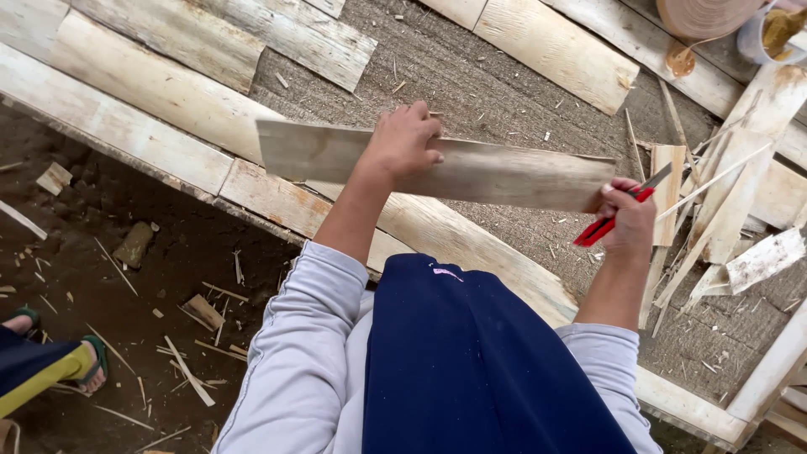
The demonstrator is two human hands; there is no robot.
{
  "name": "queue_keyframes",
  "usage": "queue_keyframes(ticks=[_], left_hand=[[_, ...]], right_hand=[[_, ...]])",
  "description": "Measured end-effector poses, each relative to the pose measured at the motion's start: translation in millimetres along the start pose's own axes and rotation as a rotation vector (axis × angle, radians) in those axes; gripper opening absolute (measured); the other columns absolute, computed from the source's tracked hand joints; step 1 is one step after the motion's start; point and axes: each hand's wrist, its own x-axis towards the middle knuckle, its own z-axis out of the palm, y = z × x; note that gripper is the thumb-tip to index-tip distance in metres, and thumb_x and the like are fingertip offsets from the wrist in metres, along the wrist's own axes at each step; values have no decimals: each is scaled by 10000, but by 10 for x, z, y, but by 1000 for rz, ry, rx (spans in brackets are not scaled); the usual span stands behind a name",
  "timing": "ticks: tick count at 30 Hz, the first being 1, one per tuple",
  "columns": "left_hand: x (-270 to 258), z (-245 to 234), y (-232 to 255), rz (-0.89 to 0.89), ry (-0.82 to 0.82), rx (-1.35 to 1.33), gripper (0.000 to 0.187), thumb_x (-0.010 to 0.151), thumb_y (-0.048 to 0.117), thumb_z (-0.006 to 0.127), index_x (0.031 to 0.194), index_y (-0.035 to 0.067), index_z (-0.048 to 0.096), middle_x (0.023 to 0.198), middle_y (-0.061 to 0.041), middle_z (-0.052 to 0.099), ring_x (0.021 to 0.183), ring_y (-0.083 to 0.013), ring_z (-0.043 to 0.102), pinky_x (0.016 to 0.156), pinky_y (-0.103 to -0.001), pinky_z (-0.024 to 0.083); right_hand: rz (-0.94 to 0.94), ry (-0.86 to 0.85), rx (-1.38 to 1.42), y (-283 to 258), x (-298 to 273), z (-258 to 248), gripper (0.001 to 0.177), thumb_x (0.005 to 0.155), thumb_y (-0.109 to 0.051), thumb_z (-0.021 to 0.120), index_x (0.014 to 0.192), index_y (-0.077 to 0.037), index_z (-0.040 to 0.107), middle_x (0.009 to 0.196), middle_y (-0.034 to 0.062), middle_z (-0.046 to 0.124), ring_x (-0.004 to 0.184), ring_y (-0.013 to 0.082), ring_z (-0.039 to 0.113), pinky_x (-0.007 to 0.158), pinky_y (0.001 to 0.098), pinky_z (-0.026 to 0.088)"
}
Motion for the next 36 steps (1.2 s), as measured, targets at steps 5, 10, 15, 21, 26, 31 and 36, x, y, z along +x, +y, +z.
queue_keyframes(ticks=[5,10,15,21,26,31,36], left_hand=[[-137,-995,724,-64,-185,-249,161,979,348,591,973,187,591,950,-68,722,879,-294,641,713,-447,445],[-130,-1388,1110,-199,118,-647,139,1026,315,530,976,189,556,797,-36,621,711,-169,563,570,-357,385],[79,-1249,1029,-149,844,-1442,239,993,139,512,1195,12,486,1067,-143,615,963,-219,613,839,-306,546],[29,-684,772,-485,970,-1552,185,973,80,498,1120,-7,428,973,-101,484,806,-171,456,731,-303,478],[218,474,335,-563,1090,-1543,408,1033,103,518,1381,-27,351,1361,-252,429,1344,-306,444,1172,-435,312],[196,904,186,-637,1074,-1699,486,1040,97,515,1455,-23,291,1476,-280,341,1461,-333,335,1230,-441,240],[-33,1098,190,-731,973,-1537,467,999,128,572,1397,0,364,1337,-225,456,1302,-271,428,1140,-448,318]], right_hand=[[-195,80,-42,-641,-286,81,281,957,-34,663,1213,-79,554,1023,49,515,773,99,632,641,203,549],[-368,199,-306,-1010,-730,377,310,1105,-86,604,1397,-54,507,1193,43,582,831,81,609,773,166,603],[-97,-320,-503,-891,-954,966,412,996,-283,639,1372,-129,569,1240,45,639,766,67,592,588,177,544],[155,-317,-591,-886,-836,1243,204,1029,-201,597,1223,-152,637,1133,37,671,1060,161,640,914,283,555],[-198,-409,-784,-351,-450,1115,243,973,-234,745,1211,-188,731,1095,173,731,1029,341,701,846,424,573],[-146,-435,-901,-259,-420,1338,231,902,-283,754,1132,-306,749,1012,31,764,931,217,718,823,357,563],[-51,-523,-520,10,-348,1407,215,878,-181,777,1083,-133,731,888,79,695,791,127,614,648,259,539]])
